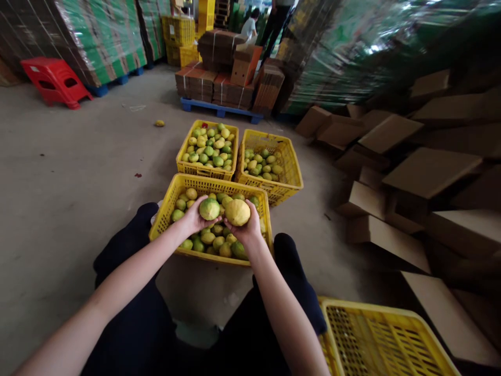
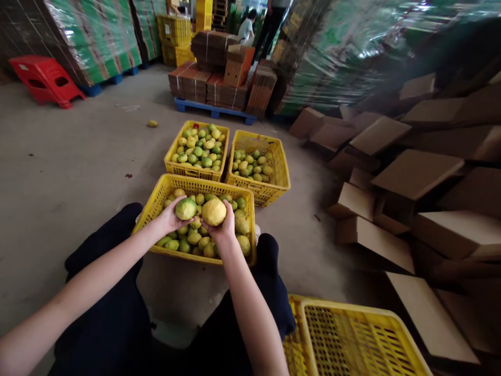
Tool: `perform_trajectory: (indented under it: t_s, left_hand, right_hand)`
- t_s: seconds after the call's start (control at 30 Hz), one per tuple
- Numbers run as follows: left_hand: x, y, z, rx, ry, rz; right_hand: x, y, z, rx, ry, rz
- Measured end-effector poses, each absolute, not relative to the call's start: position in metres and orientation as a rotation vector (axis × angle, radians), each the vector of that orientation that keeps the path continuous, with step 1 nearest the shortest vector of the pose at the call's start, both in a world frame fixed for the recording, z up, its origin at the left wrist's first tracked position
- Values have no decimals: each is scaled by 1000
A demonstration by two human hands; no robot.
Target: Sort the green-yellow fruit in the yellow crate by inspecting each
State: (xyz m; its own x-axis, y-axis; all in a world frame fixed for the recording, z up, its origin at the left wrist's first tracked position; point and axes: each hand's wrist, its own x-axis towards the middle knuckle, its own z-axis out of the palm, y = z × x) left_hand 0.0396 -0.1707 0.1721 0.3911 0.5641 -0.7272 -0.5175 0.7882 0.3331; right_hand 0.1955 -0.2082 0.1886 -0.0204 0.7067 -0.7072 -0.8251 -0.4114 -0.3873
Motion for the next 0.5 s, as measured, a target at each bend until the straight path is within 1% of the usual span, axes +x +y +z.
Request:
perform_trajectory:
  t_s: [0.13,0.2,0.27,0.43,0.5]
  left_hand:
    - [43,-169,169,38,905,868]
    - [44,-167,168,43,898,967]
    - [44,-166,167,86,884,1052]
    - [41,-166,169,299,804,1268]
    - [40,-166,170,376,782,1302]
  right_hand:
    - [197,-206,181,-1031,-10,1678]
    - [196,-206,175,-1031,-155,1613]
    - [195,-206,170,-1064,-359,1456]
    - [186,-215,168,-1211,-1048,899]
    - [183,-221,171,-1195,-1178,757]
